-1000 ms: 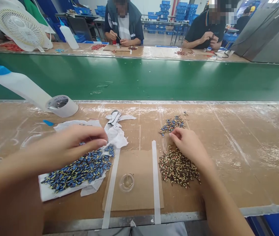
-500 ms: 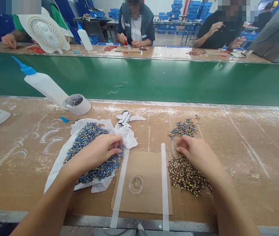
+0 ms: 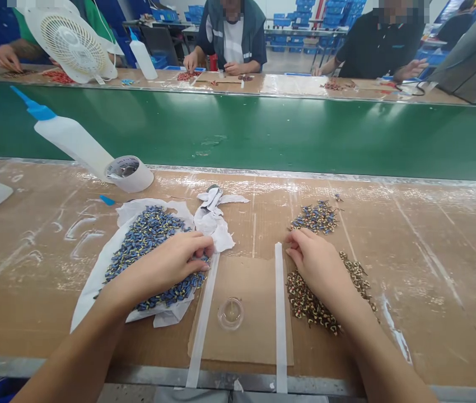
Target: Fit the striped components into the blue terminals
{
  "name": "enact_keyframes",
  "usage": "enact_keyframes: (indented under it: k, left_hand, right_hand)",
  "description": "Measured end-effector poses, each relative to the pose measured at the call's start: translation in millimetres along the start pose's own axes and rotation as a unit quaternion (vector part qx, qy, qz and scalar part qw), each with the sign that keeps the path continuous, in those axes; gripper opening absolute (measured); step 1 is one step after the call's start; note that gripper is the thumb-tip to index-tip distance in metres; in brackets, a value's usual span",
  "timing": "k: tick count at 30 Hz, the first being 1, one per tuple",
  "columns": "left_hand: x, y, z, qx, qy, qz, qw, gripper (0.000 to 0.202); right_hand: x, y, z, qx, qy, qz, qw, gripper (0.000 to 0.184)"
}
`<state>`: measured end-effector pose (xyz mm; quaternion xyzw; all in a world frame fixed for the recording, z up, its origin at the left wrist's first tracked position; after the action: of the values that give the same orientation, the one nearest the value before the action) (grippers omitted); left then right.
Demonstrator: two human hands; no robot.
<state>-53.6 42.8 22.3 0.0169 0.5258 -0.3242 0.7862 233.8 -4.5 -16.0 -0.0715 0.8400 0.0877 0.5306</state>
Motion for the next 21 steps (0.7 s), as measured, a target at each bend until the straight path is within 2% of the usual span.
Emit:
enact_keyframes:
  k: [9,14,17,19,21]
  left_hand:
    - [1.8,1.5,-2.3,0.008,0.009,0.002,1.0,0.011]
    - [-8.7,2.6,-5.5,-0.009,0.005,0.031,0.999,0.014]
    - [-17.6,-0.1,-8.7,-0.012,-0.037,0.037,0.999,0.013]
    - [-20.8,-1.8,-9.6,-0.006,-0.09,0.036,0.995,0.009]
    - [-20.3,-1.7,-8.6,0.002,-0.152,0.036,0.988,0.014]
  right_hand:
    - [1.8,2.6,-1.7,-0.011,0.014,-0.003,1.0,0.011]
    - [3.1,2.1,1.4,-0.009,0.019,-0.003,1.0,0.011]
    - [1.5,2.8,-0.5,-0.015,0.024,-0.011,1.0,0.01]
    - [0.7,3.2,-3.8,-0.027,0.035,-0.018,0.999,0.01]
    - [0.9,3.2,-7.7,-0.038,0.049,-0.026,0.998,0.011]
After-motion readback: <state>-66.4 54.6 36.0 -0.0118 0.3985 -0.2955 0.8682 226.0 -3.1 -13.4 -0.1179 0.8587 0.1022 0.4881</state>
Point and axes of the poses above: each hand's wrist, its own y-axis towards the middle knuckle, its own x-axis out of the palm, z = x × y, the point moved 2 cm from there along y, towards the middle knuckle, and after that the axes turned 7 degrees about -x, right-handed, at the moved point
